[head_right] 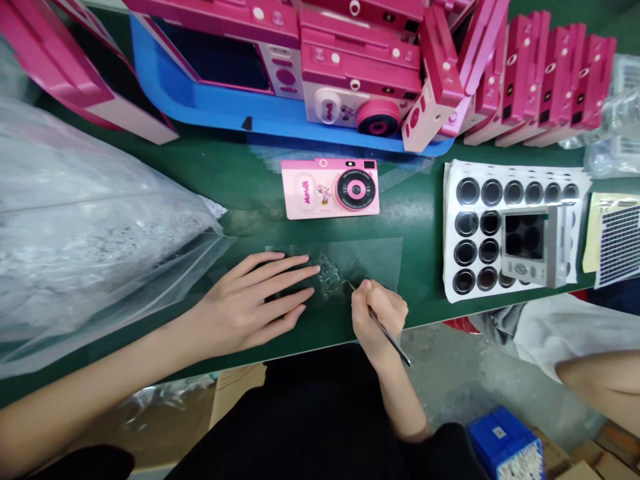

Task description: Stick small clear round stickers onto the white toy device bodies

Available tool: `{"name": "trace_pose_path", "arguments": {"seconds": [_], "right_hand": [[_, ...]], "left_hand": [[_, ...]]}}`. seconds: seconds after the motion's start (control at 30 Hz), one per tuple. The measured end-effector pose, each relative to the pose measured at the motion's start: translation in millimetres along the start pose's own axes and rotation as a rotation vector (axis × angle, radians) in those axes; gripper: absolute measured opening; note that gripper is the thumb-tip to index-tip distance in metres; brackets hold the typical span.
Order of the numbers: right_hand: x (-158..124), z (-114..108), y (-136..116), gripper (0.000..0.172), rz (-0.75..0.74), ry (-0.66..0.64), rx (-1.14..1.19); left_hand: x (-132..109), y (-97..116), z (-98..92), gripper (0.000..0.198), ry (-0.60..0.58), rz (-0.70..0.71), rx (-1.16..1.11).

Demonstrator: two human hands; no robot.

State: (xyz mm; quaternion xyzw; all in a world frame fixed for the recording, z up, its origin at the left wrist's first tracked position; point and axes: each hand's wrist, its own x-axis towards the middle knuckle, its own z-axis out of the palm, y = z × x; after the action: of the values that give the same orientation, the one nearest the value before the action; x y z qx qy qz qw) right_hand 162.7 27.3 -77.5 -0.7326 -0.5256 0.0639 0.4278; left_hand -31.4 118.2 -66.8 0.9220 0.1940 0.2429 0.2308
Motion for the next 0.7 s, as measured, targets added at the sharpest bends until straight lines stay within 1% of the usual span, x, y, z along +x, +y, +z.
{"name": "trace_pose_path", "arguments": {"seconds": [0.23,0.37,0.7], "right_hand": [[1.5,0.5,-2.5,0.045,-0.001,-0.003,0.006],[2.9,0.0,-5.1,0.045,0.005,-0.005,-0.013],[2.4,-0.8,-4.4,0.045,0.015,-0.015,-0.015]], "left_hand": [[2.5,1.6,-3.2,0.015,0.005,0.0,0.004],[2.3,1.9,-3.2,0.016,-0.015,-0.015,0.002],[1.9,1.2,-1.5,0.015,0.012,-0.001,0.011]]}}
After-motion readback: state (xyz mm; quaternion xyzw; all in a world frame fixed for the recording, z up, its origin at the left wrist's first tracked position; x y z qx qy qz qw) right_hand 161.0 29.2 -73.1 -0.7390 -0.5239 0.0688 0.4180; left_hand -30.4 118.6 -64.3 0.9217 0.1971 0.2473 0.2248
